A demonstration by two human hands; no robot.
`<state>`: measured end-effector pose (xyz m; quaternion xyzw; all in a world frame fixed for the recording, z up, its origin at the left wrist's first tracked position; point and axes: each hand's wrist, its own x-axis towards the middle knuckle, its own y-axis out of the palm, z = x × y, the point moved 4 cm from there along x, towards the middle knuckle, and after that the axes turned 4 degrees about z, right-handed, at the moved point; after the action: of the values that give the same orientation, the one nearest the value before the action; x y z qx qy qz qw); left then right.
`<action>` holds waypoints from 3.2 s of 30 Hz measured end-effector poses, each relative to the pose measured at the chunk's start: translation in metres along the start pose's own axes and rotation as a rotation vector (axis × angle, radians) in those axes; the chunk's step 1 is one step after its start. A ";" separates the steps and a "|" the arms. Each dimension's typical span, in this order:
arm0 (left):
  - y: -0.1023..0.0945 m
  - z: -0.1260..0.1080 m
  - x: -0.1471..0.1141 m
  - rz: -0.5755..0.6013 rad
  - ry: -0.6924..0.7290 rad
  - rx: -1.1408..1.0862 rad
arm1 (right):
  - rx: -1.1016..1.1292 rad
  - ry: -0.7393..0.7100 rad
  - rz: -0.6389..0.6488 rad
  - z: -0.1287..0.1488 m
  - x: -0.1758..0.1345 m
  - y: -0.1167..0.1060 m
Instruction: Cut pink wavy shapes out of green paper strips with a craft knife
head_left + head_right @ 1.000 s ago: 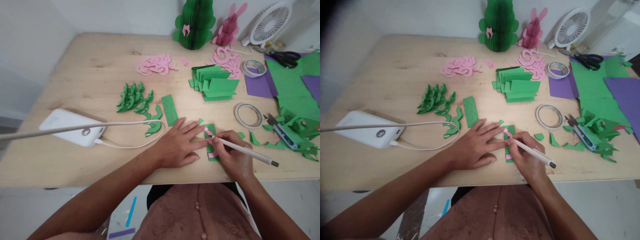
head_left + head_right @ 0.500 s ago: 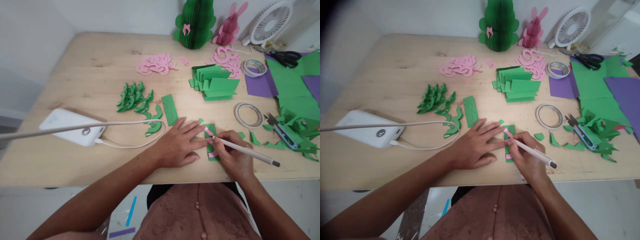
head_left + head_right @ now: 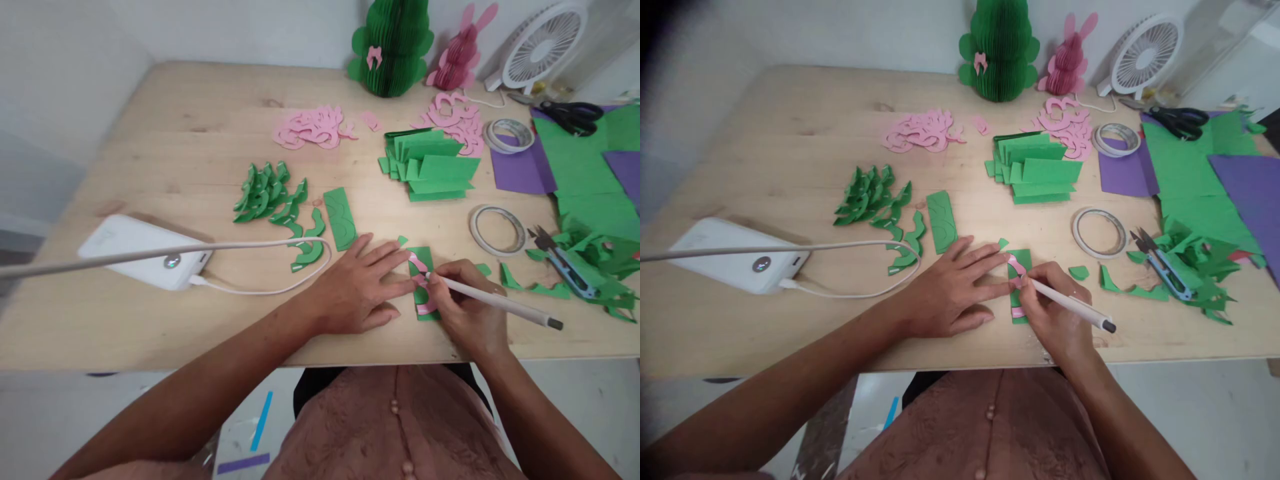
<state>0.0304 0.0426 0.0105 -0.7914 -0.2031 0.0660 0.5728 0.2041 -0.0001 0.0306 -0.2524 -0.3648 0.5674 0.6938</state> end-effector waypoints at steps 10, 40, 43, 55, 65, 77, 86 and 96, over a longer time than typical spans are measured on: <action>0.000 0.000 0.000 0.018 -0.011 0.000 | -0.025 -0.042 0.028 0.002 0.002 -0.002; 0.001 0.000 0.000 0.024 -0.011 0.041 | -0.014 -0.044 -0.007 -0.001 -0.004 0.001; 0.002 0.000 0.000 0.027 -0.011 0.042 | -0.003 -0.032 -0.003 -0.002 -0.004 0.001; 0.001 -0.001 -0.001 0.019 -0.009 0.038 | -0.014 -0.013 -0.002 -0.001 -0.005 0.000; 0.001 -0.001 0.000 0.016 -0.006 0.037 | 0.016 -0.013 -0.006 0.001 -0.005 0.000; 0.001 0.000 0.000 0.014 -0.003 0.029 | 0.026 0.007 0.012 0.001 -0.006 0.001; 0.001 -0.001 0.000 0.021 -0.006 0.031 | 0.036 0.004 0.012 0.002 -0.006 0.002; 0.000 -0.001 0.000 0.010 -0.005 0.031 | 0.044 0.022 0.028 0.003 -0.005 0.002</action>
<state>0.0308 0.0421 0.0106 -0.7833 -0.1995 0.0742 0.5841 0.2002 -0.0051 0.0298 -0.2481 -0.3411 0.5821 0.6952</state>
